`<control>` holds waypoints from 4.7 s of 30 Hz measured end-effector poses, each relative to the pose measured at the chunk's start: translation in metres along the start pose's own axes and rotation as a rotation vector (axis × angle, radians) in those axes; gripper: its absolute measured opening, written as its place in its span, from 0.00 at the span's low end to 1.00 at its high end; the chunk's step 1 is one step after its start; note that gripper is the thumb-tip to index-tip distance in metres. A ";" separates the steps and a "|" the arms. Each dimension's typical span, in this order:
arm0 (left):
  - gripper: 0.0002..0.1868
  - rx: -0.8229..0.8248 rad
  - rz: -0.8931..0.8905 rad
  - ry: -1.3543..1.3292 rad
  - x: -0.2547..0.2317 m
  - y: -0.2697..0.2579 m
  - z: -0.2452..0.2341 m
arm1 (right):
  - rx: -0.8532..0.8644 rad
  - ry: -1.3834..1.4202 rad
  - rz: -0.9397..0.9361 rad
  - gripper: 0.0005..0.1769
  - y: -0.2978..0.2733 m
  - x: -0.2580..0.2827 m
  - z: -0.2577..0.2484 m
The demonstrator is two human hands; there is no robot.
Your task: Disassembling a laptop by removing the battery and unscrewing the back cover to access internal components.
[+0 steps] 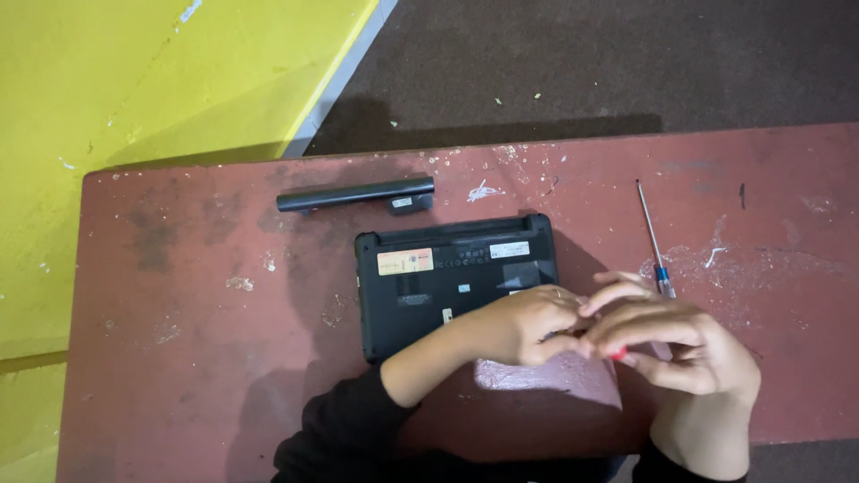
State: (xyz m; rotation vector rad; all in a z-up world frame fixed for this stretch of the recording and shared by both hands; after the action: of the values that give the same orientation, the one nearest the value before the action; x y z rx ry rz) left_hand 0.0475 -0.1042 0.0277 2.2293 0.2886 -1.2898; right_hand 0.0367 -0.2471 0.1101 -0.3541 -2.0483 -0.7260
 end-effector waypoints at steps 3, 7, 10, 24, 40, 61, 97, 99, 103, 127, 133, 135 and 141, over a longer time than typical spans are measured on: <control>0.17 -0.026 -0.194 0.041 0.003 0.002 0.005 | 0.059 0.129 -0.066 0.14 -0.002 -0.011 0.001; 0.23 -0.076 -0.241 0.132 0.015 0.001 0.007 | 0.002 0.108 -0.004 0.07 -0.011 -0.038 0.006; 0.25 -0.079 -0.043 0.073 0.009 0.001 -0.003 | -0.060 0.228 -0.050 0.06 -0.020 -0.056 0.006; 0.26 -0.219 -0.209 0.139 0.018 0.004 0.004 | -0.297 0.055 -0.027 0.11 -0.016 -0.042 0.012; 0.26 -0.189 -0.202 0.136 0.025 -0.001 0.004 | -0.311 0.104 -0.064 0.09 -0.021 -0.042 0.016; 0.13 -0.111 0.004 -0.149 -0.020 0.002 -0.023 | -0.240 0.285 -0.306 0.10 -0.017 -0.045 0.016; 0.23 -0.464 0.047 0.180 -0.003 0.004 -0.004 | -0.294 0.200 -0.253 0.08 -0.027 -0.051 0.015; 0.28 -0.480 0.059 0.214 -0.002 0.004 -0.003 | -0.289 0.192 -0.231 0.07 -0.035 -0.055 0.012; 0.17 -0.342 0.051 0.035 -0.002 0.001 -0.009 | -0.272 0.170 -0.228 0.10 -0.039 -0.049 0.009; 0.18 -0.135 -0.075 0.022 0.016 0.001 0.003 | -0.181 0.035 -0.112 0.15 -0.042 -0.048 0.007; 0.29 -0.082 -0.180 0.080 0.011 0.002 0.003 | -0.294 0.057 -0.091 0.13 -0.039 -0.048 0.012; 0.27 -0.124 -0.165 0.059 0.008 0.002 0.002 | -0.245 0.068 -0.084 0.14 -0.037 -0.050 0.012; 0.23 -0.124 -0.165 0.012 0.011 0.002 0.007 | -0.249 0.028 -0.090 0.15 -0.041 -0.049 0.010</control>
State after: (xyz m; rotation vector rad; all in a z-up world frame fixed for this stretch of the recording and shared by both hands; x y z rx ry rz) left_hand 0.0488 -0.1106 0.0162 2.1459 0.5522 -1.3059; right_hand 0.0359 -0.2718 0.0504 -0.3915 -1.9610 -1.0405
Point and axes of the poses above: each hand's wrist, its own y-axis towards the middle knuckle, its own z-axis out of the palm, x = y × z, the point moved 4 cm from there along y, towards the middle knuckle, and after that the axes turned 4 degrees about -z, right-handed, at the moved point
